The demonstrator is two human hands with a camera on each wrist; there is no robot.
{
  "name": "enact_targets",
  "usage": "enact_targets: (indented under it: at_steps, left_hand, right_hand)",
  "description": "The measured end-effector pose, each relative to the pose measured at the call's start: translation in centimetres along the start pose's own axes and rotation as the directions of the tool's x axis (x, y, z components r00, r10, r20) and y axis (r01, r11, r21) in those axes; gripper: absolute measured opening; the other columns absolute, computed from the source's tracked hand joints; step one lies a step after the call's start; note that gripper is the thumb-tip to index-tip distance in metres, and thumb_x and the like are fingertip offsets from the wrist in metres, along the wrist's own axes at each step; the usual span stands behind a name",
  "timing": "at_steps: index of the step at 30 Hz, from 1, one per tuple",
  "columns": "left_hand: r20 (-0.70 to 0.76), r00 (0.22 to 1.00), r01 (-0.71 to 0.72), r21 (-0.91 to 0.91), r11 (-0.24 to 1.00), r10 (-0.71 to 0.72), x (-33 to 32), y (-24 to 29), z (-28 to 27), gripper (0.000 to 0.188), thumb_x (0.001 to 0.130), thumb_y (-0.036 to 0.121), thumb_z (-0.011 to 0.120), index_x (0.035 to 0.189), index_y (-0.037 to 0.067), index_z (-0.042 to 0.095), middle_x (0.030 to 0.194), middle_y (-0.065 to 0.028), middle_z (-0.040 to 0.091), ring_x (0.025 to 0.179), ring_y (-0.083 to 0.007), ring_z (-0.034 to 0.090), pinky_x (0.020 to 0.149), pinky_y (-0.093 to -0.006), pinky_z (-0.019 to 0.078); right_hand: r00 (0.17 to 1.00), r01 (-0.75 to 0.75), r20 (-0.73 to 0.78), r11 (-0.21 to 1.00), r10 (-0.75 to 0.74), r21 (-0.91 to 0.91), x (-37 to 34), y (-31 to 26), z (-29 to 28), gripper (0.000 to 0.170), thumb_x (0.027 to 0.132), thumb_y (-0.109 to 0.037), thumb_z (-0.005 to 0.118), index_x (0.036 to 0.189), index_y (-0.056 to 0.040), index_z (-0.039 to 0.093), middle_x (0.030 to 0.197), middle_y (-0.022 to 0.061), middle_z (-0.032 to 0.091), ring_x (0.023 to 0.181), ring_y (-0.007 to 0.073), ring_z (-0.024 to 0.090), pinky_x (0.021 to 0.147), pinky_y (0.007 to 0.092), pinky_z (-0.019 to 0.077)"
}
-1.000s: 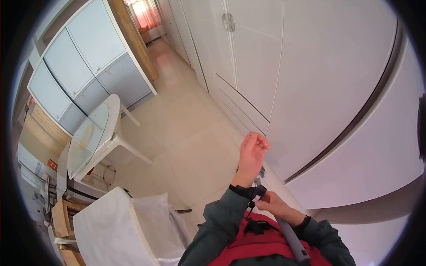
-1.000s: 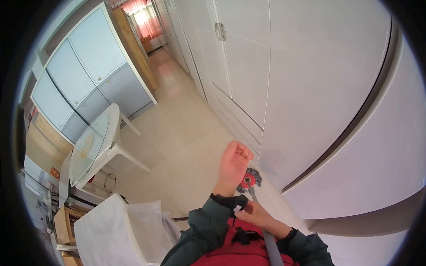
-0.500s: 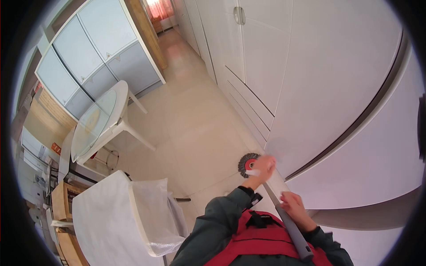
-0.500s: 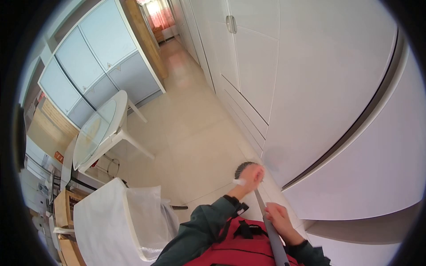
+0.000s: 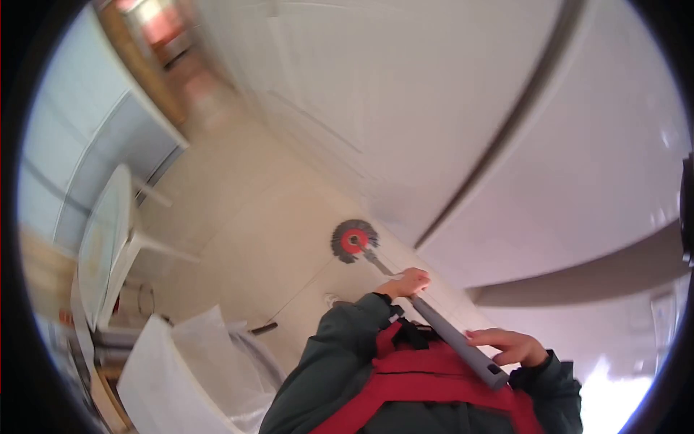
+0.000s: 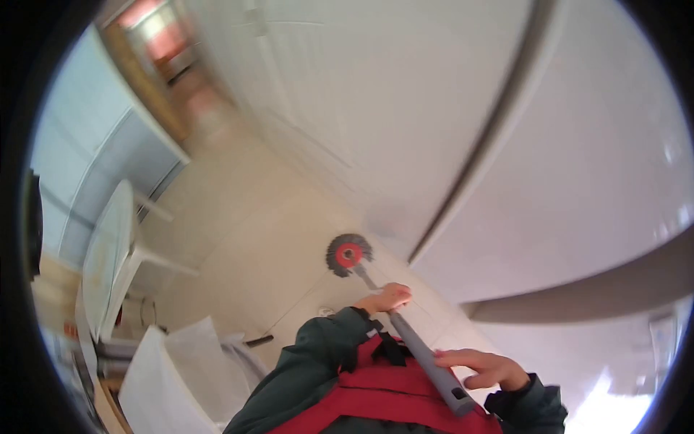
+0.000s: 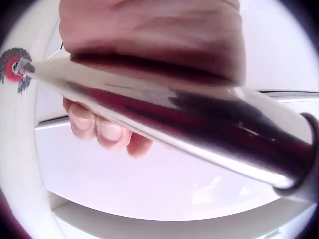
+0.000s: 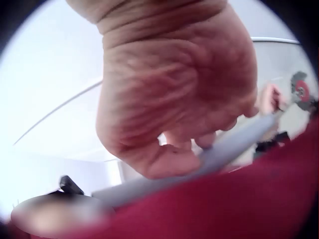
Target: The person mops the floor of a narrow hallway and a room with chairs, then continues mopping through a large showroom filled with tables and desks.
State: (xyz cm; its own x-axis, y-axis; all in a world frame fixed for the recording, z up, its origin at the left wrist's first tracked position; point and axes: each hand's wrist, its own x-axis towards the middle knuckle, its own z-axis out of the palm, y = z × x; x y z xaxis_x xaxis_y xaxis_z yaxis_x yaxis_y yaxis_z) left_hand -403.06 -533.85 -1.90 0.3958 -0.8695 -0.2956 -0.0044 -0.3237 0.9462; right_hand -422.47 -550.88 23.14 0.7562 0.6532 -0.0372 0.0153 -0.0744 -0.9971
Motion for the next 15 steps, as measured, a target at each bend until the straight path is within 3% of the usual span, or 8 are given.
enact_targets:
  at_steps: [1,3,4,6,7,10,13,15]
  left_hand:
    - [-0.024,1.000,0.007,0.100,0.995,-0.005,-0.5,1.7,0.2,0.029,0.077,0.031,0.055,0.067,0.004,0.058,0.057,-0.0088,0.055,0.057,-0.0170,0.053,0.054,-0.0318,0.0406]
    - [-0.275,0.921,-0.213,0.242,0.947,0.277,3.3,-4.7,1.6,0.036,0.078,0.040,0.054,0.067,0.006,0.057,0.061,-0.0071,0.056,0.059,-0.0172,0.053,0.056,-0.0318,0.0407]
    - [-0.298,0.939,-0.113,0.202,0.973,0.170,2.0,0.1,0.7,0.038,0.080,0.040,0.049,0.064,0.007,0.055,0.060,-0.0070,0.055,0.058,-0.0206,0.052,0.056,-0.0330,0.0404]
    - [-0.379,0.829,-0.271,0.369,0.889,0.410,3.7,1.0,-0.3,0.041,0.085,0.037,0.038,0.060,0.008,0.051,0.056,-0.0083,0.050,0.058,-0.0262,0.050,0.056,-0.0354,0.0384]
    - [-0.469,0.697,-0.360,0.426,0.830,0.542,5.8,-1.5,-0.7,0.040,0.086,0.035,0.040,0.060,0.007,0.052,0.054,-0.0062,0.050,0.057,-0.0230,0.050,0.055,-0.0344,0.0381]
    - [-0.423,0.902,-0.093,-0.380,0.920,-0.084,4.2,4.1,-2.9,0.036,0.086,0.032,0.043,0.066,0.004,0.055,0.060,-0.0050,0.053,0.063,-0.0193,0.053,0.059,-0.0312,0.0404]
    - [-0.522,0.797,-0.416,-0.115,0.902,0.302,3.9,5.8,-3.2,0.031,0.084,0.031,0.048,0.077,0.003,0.058,0.074,-0.0055,0.057,0.071,-0.0172,0.055,0.065,-0.0289,0.0429]
    - [-0.472,0.798,-0.416,0.019,0.909,0.375,2.9,7.4,-4.0,0.028,0.081,0.031,0.053,0.083,0.003,0.057,0.081,-0.0067,0.057,0.075,-0.0175,0.056,0.068,-0.0285,0.0437]
  right_hand:
    - [0.996,-0.054,-0.074,0.999,0.054,-0.002,1.0,-1.1,1.1,0.059,0.070,-0.004,0.056,0.125,0.0031,0.037,0.125,0.0178,0.042,0.121,0.0252,0.035,0.100,0.0341,0.0259]
    - [0.952,-0.114,-0.297,0.986,0.075,-0.119,1.6,-1.7,2.1,0.060,0.072,-0.008,0.062,0.126,0.0008,0.036,0.117,0.0162,0.049,0.110,0.0244,0.046,0.092,0.0330,0.0344]
    - [0.899,-0.148,-0.437,0.963,0.037,-0.224,1.4,-0.9,2.3,0.061,0.072,-0.008,0.064,0.126,-0.0004,0.036,0.112,0.0154,0.052,0.104,0.0238,0.051,0.087,0.0325,0.0387]
    - [0.794,-0.043,-0.574,0.923,-0.201,-0.383,2.4,0.7,1.6,0.050,0.075,-0.011,0.063,0.119,-0.0020,0.041,0.098,0.0149,0.055,0.080,0.0184,0.055,0.072,0.0282,0.0427]
    - [0.725,-0.015,-0.619,0.892,-0.302,-0.452,3.2,1.5,0.8,0.044,0.076,-0.012,0.063,0.115,-0.0027,0.045,0.091,0.0139,0.057,0.070,0.0157,0.056,0.066,0.0262,0.0440]
    - [0.546,-0.036,-0.776,0.916,-0.316,-0.398,6.3,0.2,-3.1,0.030,0.077,-0.014,0.064,0.102,-0.0003,0.056,0.074,0.0098,0.058,0.067,0.0148,0.056,0.061,0.0270,0.0448]
    - [0.455,-0.047,-0.850,0.946,-0.265,-0.320,7.7,0.6,-7.2,0.038,0.075,-0.017,0.066,0.103,0.0050,0.054,0.084,0.0097,0.059,0.076,0.0160,0.056,0.067,0.0286,0.0447]
    - [0.439,-0.012,-0.892,0.992,-0.106,-0.124,8.5,-0.1,-8.0,0.039,0.074,-0.016,0.066,0.105,0.0032,0.054,0.089,0.0094,0.058,0.079,0.0163,0.055,0.071,0.0286,0.0437]
